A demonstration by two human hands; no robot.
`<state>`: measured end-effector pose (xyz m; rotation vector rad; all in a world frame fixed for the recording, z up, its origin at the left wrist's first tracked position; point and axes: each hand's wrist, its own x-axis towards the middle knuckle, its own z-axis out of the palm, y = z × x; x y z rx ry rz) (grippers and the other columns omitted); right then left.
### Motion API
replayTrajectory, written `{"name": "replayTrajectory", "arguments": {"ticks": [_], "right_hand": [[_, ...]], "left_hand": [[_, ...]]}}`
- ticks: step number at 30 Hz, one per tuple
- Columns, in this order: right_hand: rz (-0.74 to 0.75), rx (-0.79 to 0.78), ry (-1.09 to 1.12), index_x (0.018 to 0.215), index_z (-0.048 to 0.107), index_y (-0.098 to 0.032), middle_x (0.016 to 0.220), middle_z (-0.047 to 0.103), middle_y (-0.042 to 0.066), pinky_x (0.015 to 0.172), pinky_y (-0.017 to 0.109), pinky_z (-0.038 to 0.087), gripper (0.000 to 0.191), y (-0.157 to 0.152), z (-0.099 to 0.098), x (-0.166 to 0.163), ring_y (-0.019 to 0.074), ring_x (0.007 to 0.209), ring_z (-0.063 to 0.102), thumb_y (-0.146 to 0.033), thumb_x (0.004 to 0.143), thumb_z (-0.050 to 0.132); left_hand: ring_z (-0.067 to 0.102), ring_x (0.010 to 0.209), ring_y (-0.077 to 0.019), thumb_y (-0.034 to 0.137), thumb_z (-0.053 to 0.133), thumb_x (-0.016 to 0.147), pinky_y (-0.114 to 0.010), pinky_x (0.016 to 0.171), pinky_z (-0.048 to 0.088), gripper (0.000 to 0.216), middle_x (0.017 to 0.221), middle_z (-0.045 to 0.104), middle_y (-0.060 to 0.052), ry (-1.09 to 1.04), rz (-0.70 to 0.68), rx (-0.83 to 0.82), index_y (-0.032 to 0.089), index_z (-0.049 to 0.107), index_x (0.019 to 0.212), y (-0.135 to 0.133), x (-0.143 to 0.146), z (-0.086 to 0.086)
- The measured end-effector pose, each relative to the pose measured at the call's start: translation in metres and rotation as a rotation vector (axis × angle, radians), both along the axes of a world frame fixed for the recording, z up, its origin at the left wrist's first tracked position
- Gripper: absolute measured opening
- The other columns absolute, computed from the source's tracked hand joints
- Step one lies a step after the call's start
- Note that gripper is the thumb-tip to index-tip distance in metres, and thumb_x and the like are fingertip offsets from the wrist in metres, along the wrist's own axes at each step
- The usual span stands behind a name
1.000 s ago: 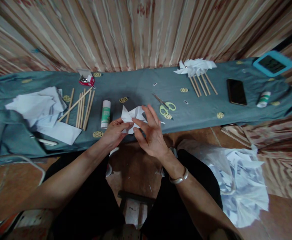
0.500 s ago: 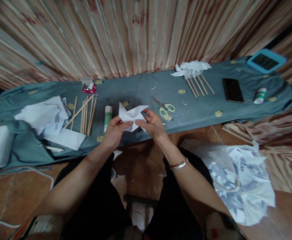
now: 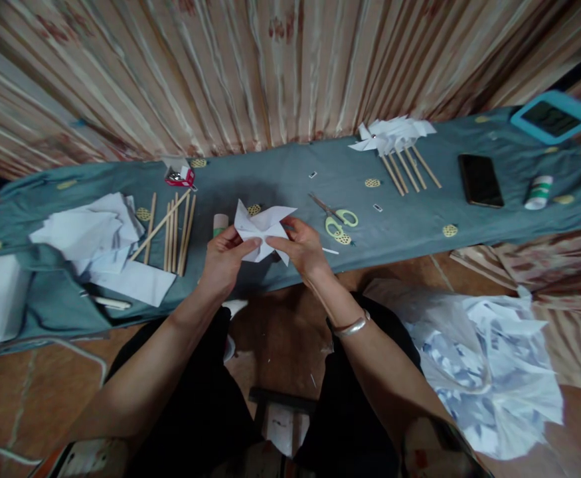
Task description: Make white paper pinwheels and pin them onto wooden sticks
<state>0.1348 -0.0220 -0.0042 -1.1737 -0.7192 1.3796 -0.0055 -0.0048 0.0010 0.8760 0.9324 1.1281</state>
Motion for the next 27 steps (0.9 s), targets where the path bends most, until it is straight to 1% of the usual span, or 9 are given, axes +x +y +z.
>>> {"name": "replayTrajectory", "arguments": {"ticks": [4, 10, 16, 23, 27], "right_hand": [[0.011, 0.009, -0.014, 0.098, 0.065, -0.020, 0.078, 0.075, 0.001, 0.079, 0.040, 0.057, 0.056, 0.003, -0.002, -0.001, 0.0259, 0.081, 0.072, -0.033, 0.050, 0.090], [0.039, 0.017, -0.045, 0.097, 0.065, -0.022, 0.081, 0.076, 0.000, 0.080, 0.040, 0.057, 0.050, 0.003, 0.000, -0.001, 0.0226, 0.077, 0.072, -0.033, 0.054, 0.088], [0.017, 0.028, -0.036, 0.095, 0.066, -0.023, 0.081, 0.076, -0.001, 0.077, 0.038, 0.057, 0.048, 0.003, 0.001, -0.002, 0.0215, 0.077, 0.070, -0.031, 0.054, 0.089], [0.020, 0.057, -0.090, 0.094, 0.067, -0.022, 0.080, 0.073, -0.001, 0.075, 0.037, 0.057, 0.045, 0.005, -0.001, -0.001, 0.0229, 0.082, 0.069, -0.036, 0.056, 0.088], [0.007, 0.061, -0.086, 0.094, 0.066, -0.022, 0.081, 0.073, 0.000, 0.073, 0.036, 0.056, 0.047, 0.007, -0.001, 0.000, 0.0222, 0.080, 0.068, -0.038, 0.056, 0.088]], "left_hand": [[0.067, 0.075, -0.0159, 0.021, 0.083, 0.057, -0.031, 0.077, 0.052, 0.027, 0.081, 0.075, 0.001, -0.027, 0.010, -0.026, 0.019, 0.072, 0.082, 0.004, -0.002, 0.000], [0.067, 0.075, -0.0157, 0.023, 0.083, 0.057, -0.030, 0.077, 0.052, 0.028, 0.080, 0.075, 0.001, 0.005, 0.016, -0.045, 0.018, 0.072, 0.082, 0.006, -0.004, -0.002], [0.068, 0.078, -0.0171, 0.021, 0.083, 0.057, -0.031, 0.078, 0.052, 0.028, 0.082, 0.075, 0.000, 0.011, 0.032, -0.026, 0.019, 0.073, 0.083, 0.009, -0.001, -0.002], [0.068, 0.082, -0.0183, 0.023, 0.083, 0.057, -0.032, 0.081, 0.051, 0.029, 0.084, 0.075, 0.001, 0.030, 0.038, -0.039, 0.020, 0.072, 0.085, 0.012, 0.003, -0.002], [0.068, 0.080, -0.0184, 0.024, 0.083, 0.057, -0.032, 0.078, 0.051, 0.029, 0.083, 0.075, 0.000, 0.013, 0.037, -0.042, 0.020, 0.073, 0.084, 0.014, 0.004, -0.001]]}}
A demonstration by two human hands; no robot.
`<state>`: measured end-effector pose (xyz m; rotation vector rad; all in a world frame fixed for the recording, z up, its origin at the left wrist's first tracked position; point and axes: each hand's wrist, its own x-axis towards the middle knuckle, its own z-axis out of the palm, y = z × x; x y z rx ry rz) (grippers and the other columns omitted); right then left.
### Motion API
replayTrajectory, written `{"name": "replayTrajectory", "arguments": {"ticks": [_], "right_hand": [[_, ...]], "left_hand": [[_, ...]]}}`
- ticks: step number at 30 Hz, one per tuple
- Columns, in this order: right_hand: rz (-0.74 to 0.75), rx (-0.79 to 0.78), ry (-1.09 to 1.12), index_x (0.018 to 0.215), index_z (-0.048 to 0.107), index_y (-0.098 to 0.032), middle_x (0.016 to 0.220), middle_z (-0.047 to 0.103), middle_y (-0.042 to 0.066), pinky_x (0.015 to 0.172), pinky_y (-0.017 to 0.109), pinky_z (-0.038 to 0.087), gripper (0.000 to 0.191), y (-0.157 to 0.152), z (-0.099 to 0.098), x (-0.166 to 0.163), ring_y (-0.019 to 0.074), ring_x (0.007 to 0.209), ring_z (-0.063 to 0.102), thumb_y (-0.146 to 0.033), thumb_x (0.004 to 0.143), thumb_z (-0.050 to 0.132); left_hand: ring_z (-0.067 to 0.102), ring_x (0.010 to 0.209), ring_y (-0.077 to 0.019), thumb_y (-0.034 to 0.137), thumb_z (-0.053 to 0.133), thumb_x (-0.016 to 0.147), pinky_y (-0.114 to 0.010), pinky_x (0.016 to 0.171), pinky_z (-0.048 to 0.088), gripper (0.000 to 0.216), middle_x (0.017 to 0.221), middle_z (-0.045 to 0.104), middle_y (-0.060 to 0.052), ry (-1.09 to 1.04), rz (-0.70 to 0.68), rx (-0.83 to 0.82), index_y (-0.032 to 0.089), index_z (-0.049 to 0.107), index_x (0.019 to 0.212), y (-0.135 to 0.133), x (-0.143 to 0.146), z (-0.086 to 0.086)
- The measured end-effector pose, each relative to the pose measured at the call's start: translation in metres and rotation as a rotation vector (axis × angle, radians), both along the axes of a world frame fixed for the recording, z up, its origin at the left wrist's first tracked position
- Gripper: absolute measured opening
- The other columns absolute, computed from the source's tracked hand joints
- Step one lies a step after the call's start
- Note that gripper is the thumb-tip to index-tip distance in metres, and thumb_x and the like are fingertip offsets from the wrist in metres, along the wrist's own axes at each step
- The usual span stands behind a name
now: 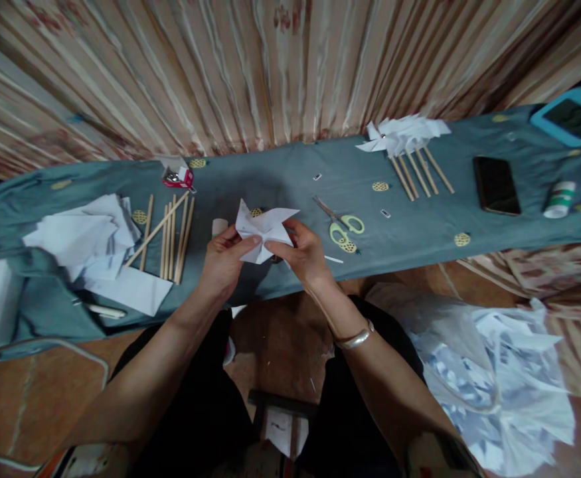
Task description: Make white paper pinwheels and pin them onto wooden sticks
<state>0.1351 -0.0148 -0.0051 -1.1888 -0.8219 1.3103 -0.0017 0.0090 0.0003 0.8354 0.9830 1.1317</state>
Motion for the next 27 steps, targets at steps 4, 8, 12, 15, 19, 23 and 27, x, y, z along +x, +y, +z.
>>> {"name": "replayTrajectory", "arguments": {"ticks": [4, 8, 12, 15, 19, 23, 27], "right_hand": [[-0.021, -0.002, 0.005, 0.099, 0.064, -0.023, 0.086, 0.074, 0.001, 0.080, 0.039, 0.057, 0.056, 0.003, 0.000, 0.001, 0.0229, 0.083, 0.069, -0.038, 0.052, 0.091], [-0.059, 0.073, -0.022, 0.100, 0.061, -0.026, 0.103, 0.074, 0.002, 0.092, 0.042, 0.056, 0.059, 0.004, -0.005, 0.005, 0.0237, 0.096, 0.070, -0.040, 0.052, 0.091], [-0.087, 0.148, -0.224, 0.108, 0.058, -0.025, 0.125, 0.065, 0.009, 0.094, 0.045, 0.056, 0.054, 0.004, -0.013, 0.013, 0.0264, 0.108, 0.067, -0.046, 0.065, 0.084], [-0.160, 0.272, -0.575, 0.105, 0.060, -0.023, 0.147, 0.046, 0.014, 0.100, 0.049, 0.051, 0.039, 0.000, -0.013, 0.020, 0.0304, 0.127, 0.056, -0.043, 0.077, 0.076], [-0.148, 0.467, -0.946, 0.096, 0.065, -0.023, 0.156, 0.035, 0.008, 0.114, 0.054, 0.038, 0.013, -0.007, -0.002, 0.025, 0.0312, 0.141, 0.040, -0.031, 0.086, 0.066], [-0.101, 0.602, -1.006, 0.098, 0.069, -0.028, 0.158, 0.034, -0.002, 0.114, 0.056, 0.037, 0.012, -0.008, 0.000, 0.022, 0.0310, 0.146, 0.031, -0.027, 0.086, 0.067], [-0.087, 0.612, -0.983, 0.093, 0.069, -0.029, 0.156, 0.036, -0.005, 0.119, 0.054, 0.030, 0.009, -0.005, -0.004, 0.018, 0.0291, 0.148, 0.028, -0.024, 0.086, 0.066]], "left_hand": [[0.066, 0.073, -0.0157, 0.022, 0.083, 0.057, -0.030, 0.074, 0.051, 0.026, 0.080, 0.075, 0.001, -0.033, 0.001, -0.010, 0.019, 0.073, 0.082, 0.003, 0.000, 0.001], [0.066, 0.072, -0.0155, 0.022, 0.082, 0.058, -0.030, 0.074, 0.050, 0.026, 0.080, 0.075, 0.000, -0.034, 0.017, -0.017, 0.018, 0.074, 0.082, 0.007, 0.000, 0.000], [0.066, 0.074, -0.0166, 0.023, 0.082, 0.059, -0.031, 0.076, 0.049, 0.027, 0.082, 0.075, 0.000, -0.034, 0.025, -0.032, 0.018, 0.074, 0.084, 0.012, 0.001, -0.003], [0.065, 0.072, -0.0157, 0.023, 0.081, 0.058, -0.029, 0.074, 0.049, 0.024, 0.080, 0.074, 0.000, -0.038, 0.040, -0.038, 0.019, 0.073, 0.081, 0.016, 0.002, -0.006], [0.064, 0.068, -0.0137, 0.023, 0.082, 0.057, -0.027, 0.069, 0.048, 0.023, 0.076, 0.074, 0.001, -0.063, 0.042, -0.029, 0.018, 0.073, 0.078, 0.021, 0.004, -0.007], [0.063, 0.066, -0.0123, 0.022, 0.082, 0.057, -0.026, 0.068, 0.048, 0.022, 0.074, 0.073, 0.001, -0.081, 0.033, -0.014, 0.018, 0.073, 0.077, 0.022, 0.007, -0.007], [0.061, 0.064, -0.0116, 0.021, 0.081, 0.058, -0.025, 0.067, 0.048, 0.022, 0.074, 0.073, 0.002, -0.055, 0.022, 0.012, 0.019, 0.073, 0.078, 0.022, 0.010, -0.008]]}}
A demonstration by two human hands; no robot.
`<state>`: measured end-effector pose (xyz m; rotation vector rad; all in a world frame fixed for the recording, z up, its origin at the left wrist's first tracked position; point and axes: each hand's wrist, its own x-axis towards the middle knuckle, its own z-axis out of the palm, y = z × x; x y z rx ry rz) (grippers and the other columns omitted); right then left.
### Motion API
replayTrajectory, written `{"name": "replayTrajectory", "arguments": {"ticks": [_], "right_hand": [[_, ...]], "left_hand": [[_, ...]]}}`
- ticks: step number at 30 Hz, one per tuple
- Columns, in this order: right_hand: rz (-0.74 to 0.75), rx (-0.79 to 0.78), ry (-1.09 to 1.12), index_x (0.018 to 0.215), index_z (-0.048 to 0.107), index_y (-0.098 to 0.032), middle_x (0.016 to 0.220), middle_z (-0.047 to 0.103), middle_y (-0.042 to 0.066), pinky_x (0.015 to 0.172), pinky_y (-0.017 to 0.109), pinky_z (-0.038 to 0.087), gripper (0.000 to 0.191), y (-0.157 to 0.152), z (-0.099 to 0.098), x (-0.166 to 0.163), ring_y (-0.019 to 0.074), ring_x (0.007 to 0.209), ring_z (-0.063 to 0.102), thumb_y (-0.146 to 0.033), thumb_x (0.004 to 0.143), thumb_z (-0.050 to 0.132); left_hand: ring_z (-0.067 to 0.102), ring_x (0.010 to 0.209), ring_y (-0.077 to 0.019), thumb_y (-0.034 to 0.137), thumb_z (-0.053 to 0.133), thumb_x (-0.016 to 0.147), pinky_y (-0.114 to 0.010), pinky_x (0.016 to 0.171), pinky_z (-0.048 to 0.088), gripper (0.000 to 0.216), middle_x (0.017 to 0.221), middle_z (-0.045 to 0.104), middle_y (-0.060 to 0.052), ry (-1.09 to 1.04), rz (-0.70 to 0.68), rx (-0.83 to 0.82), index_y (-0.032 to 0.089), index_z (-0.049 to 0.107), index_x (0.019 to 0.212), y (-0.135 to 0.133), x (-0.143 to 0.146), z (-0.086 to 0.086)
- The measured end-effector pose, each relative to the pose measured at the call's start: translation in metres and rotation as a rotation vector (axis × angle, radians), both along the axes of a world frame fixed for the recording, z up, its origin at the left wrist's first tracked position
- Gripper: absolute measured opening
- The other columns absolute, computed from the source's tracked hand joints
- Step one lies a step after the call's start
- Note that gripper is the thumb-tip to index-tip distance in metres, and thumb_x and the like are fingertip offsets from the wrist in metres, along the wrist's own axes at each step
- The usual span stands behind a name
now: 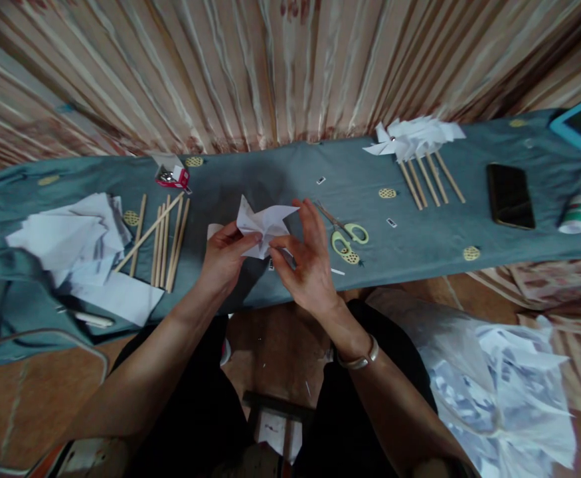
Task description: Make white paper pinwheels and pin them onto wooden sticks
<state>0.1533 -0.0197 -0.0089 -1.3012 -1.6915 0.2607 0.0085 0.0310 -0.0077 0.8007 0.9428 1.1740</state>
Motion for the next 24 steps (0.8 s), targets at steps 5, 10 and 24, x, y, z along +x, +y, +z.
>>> {"name": "replayTrajectory", "arguments": {"ticks": [5, 10, 24], "right_hand": [[-0.052, -0.020, 0.033, 0.088, 0.069, -0.029, 0.151, 0.042, -0.004, 0.121, 0.053, 0.027, 0.007, 0.0014, 0.0008, -0.0048, 0.0286, 0.147, 0.029, -0.024, 0.087, 0.064], [-0.105, -0.032, 0.062, 0.084, 0.069, -0.027, 0.150, 0.044, -0.003, 0.118, 0.054, 0.031, 0.004, 0.0026, -0.0026, -0.0071, 0.0291, 0.147, 0.029, -0.026, 0.085, 0.065], [-0.135, -0.057, 0.084, 0.080, 0.066, -0.023, 0.143, 0.051, 0.002, 0.119, 0.057, 0.027, 0.003, 0.0046, -0.0047, -0.0070, 0.0303, 0.143, 0.036, -0.022, 0.082, 0.067]], "left_hand": [[0.061, 0.065, -0.0114, 0.020, 0.080, 0.058, -0.025, 0.066, 0.048, 0.023, 0.074, 0.073, 0.003, 0.034, 0.002, 0.038, 0.019, 0.073, 0.079, -0.0009, 0.0018, -0.0012], [0.062, 0.067, -0.0123, 0.019, 0.080, 0.059, -0.026, 0.068, 0.049, 0.022, 0.075, 0.072, 0.003, 0.057, 0.003, 0.071, 0.018, 0.072, 0.079, -0.0026, 0.0021, -0.0014], [0.068, 0.075, -0.0167, 0.022, 0.079, 0.060, -0.031, 0.074, 0.054, 0.023, 0.079, 0.074, 0.001, 0.117, -0.019, 0.088, 0.020, 0.071, 0.081, -0.0070, 0.0020, -0.0024]]}}
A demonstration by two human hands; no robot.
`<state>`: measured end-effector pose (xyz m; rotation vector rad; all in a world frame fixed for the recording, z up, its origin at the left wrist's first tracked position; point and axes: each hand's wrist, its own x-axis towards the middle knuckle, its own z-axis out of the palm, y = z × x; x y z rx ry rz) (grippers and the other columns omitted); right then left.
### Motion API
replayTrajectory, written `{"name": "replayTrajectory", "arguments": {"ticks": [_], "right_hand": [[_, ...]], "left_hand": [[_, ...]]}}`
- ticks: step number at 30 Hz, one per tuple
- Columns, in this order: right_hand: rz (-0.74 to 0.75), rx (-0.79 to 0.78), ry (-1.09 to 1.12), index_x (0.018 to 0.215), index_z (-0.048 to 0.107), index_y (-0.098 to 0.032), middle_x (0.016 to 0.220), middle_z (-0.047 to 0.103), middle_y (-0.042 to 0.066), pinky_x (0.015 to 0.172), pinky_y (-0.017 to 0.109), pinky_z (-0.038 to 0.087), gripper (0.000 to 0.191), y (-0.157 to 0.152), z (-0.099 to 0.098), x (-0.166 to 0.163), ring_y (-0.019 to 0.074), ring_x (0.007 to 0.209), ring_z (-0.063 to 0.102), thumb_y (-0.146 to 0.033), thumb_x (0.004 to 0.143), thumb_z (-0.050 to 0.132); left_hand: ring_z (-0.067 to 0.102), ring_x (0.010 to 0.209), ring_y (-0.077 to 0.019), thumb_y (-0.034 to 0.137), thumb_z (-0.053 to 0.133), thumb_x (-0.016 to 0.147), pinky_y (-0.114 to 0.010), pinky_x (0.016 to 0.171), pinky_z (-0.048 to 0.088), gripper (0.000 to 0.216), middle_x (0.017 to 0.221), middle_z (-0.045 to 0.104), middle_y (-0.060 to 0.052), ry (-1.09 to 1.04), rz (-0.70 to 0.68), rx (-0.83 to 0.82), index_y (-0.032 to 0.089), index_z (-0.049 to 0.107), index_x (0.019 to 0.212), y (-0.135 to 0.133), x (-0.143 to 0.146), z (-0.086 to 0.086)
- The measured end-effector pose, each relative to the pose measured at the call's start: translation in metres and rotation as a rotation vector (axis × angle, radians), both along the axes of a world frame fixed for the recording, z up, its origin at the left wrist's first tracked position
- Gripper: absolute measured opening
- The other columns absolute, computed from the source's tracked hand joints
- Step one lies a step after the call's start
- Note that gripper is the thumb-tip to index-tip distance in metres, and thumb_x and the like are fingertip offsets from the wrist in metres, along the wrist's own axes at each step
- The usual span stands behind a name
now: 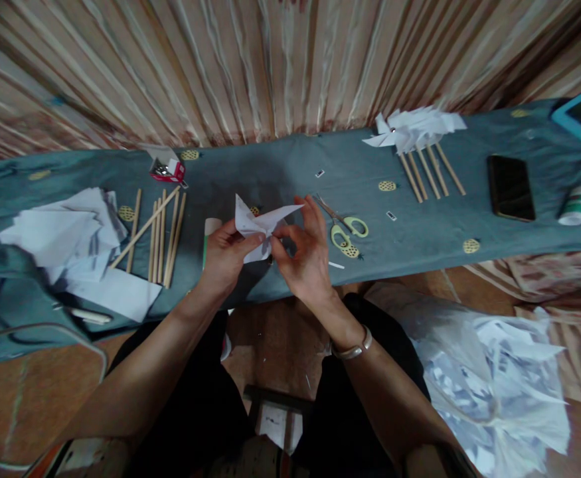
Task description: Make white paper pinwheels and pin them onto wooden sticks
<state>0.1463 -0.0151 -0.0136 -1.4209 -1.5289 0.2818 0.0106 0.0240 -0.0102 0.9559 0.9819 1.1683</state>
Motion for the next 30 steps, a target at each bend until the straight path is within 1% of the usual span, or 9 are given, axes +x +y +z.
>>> {"name": "replayTrajectory", "arguments": {"ticks": [3, 7, 13, 19, 27, 30], "right_hand": [[0.007, -0.008, -0.009, 0.080, 0.066, -0.024, 0.144, 0.050, 0.001, 0.119, 0.057, 0.027, 0.003, -0.0001, -0.0004, 0.0007, 0.0300, 0.144, 0.035, -0.022, 0.082, 0.067], [0.012, -0.015, -0.024, 0.080, 0.066, -0.023, 0.143, 0.051, 0.003, 0.119, 0.056, 0.027, 0.002, -0.0004, 0.0001, 0.0014, 0.0304, 0.144, 0.035, -0.022, 0.082, 0.067], [-0.008, -0.009, -0.050, 0.081, 0.066, -0.023, 0.142, 0.052, 0.003, 0.120, 0.054, 0.028, 0.002, -0.0009, 0.0005, 0.0004, 0.0279, 0.144, 0.036, -0.023, 0.083, 0.066], [0.002, -0.026, -0.013, 0.080, 0.066, -0.026, 0.142, 0.053, -0.001, 0.121, 0.052, 0.027, 0.003, -0.0017, 0.0014, 0.0002, 0.0262, 0.144, 0.035, -0.024, 0.082, 0.067], [-0.007, -0.011, -0.048, 0.080, 0.066, -0.023, 0.140, 0.055, 0.005, 0.119, 0.054, 0.031, 0.003, -0.0031, 0.0003, 0.0007, 0.0286, 0.142, 0.038, -0.024, 0.083, 0.067], [-0.011, -0.030, -0.032, 0.079, 0.066, -0.024, 0.139, 0.055, 0.005, 0.119, 0.053, 0.030, 0.004, -0.0035, 0.0006, 0.0002, 0.0283, 0.142, 0.038, -0.024, 0.083, 0.068]], "left_hand": [[0.068, 0.073, -0.0161, 0.022, 0.080, 0.059, -0.030, 0.072, 0.055, 0.026, 0.078, 0.074, 0.001, 0.004, 0.008, -0.004, 0.020, 0.072, 0.084, 0.0002, 0.0003, -0.0016], [0.067, 0.070, -0.0143, 0.020, 0.080, 0.061, -0.028, 0.071, 0.054, 0.025, 0.077, 0.074, 0.001, 0.007, -0.005, 0.000, 0.019, 0.072, 0.085, -0.0001, 0.0000, -0.0019], [0.067, 0.070, -0.0144, 0.021, 0.080, 0.062, -0.028, 0.071, 0.054, 0.023, 0.077, 0.074, 0.002, 0.034, -0.008, 0.015, 0.020, 0.071, 0.084, -0.0003, -0.0005, -0.0025], [0.068, 0.073, -0.0163, 0.023, 0.080, 0.063, -0.030, 0.072, 0.054, 0.022, 0.077, 0.074, 0.001, 0.051, -0.004, 0.022, 0.019, 0.071, 0.083, -0.0008, 0.0001, -0.0027], [0.067, 0.073, -0.0163, 0.021, 0.080, 0.062, -0.030, 0.073, 0.054, 0.023, 0.078, 0.074, 0.000, 0.047, -0.005, 0.034, 0.019, 0.073, 0.084, -0.0023, -0.0001, -0.0011], [0.067, 0.073, -0.0160, 0.021, 0.079, 0.063, -0.030, 0.074, 0.054, 0.023, 0.080, 0.074, 0.000, 0.049, -0.006, 0.030, 0.019, 0.073, 0.085, -0.0030, -0.0002, -0.0015]]}}
